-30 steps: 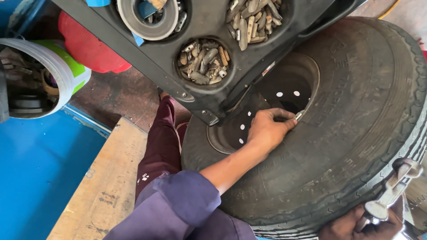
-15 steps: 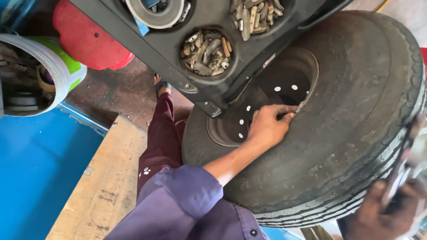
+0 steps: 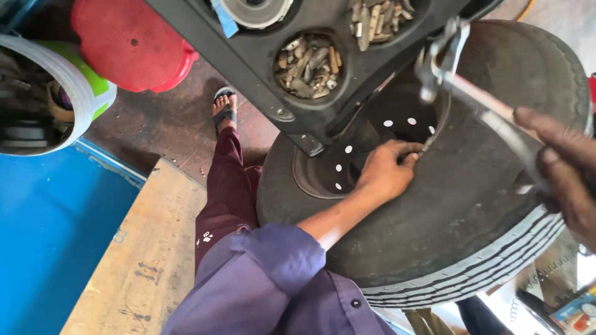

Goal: Balancing a tire using a wheel balancer machine.

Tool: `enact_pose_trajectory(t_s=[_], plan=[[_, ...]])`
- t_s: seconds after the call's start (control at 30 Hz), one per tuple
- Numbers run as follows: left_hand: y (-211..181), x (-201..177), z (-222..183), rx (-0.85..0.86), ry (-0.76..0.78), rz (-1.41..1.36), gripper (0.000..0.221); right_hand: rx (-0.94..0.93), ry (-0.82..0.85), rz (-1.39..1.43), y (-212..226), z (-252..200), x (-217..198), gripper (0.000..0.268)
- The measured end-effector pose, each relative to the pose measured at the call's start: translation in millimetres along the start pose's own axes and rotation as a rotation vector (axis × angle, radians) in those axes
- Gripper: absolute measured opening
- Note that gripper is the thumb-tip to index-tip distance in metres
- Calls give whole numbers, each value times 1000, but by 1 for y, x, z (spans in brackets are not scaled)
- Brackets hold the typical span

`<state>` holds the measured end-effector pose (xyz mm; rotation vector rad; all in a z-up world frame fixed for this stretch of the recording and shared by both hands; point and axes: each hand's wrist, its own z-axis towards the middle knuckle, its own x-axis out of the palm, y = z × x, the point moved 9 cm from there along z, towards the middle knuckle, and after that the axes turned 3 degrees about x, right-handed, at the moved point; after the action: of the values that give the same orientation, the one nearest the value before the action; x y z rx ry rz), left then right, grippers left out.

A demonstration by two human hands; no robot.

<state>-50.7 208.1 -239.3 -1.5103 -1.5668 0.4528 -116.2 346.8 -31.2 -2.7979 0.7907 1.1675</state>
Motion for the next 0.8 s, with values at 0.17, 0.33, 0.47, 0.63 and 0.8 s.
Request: enact_pose_trajectory(t_s=[0.17,0.33,0.47,0.63,0.8], plan=[[-4,0,-8,-70,-22,6,31,-37,108,-1008,91,19,33,50],[-5,-7,-10,-95,-76,6,38,-34,268,-1483,80,32,41,51],[3,-4,-9,-101,-72,-7,40,-596,68,-447,123,24,29,44],[-2,-4,-7,-84,-84,19,38,-508,27,-742,137,24,31,70],[-2,-4,-11,-95,-82,16,39,-67,531,-1695,51,50,40,79]])
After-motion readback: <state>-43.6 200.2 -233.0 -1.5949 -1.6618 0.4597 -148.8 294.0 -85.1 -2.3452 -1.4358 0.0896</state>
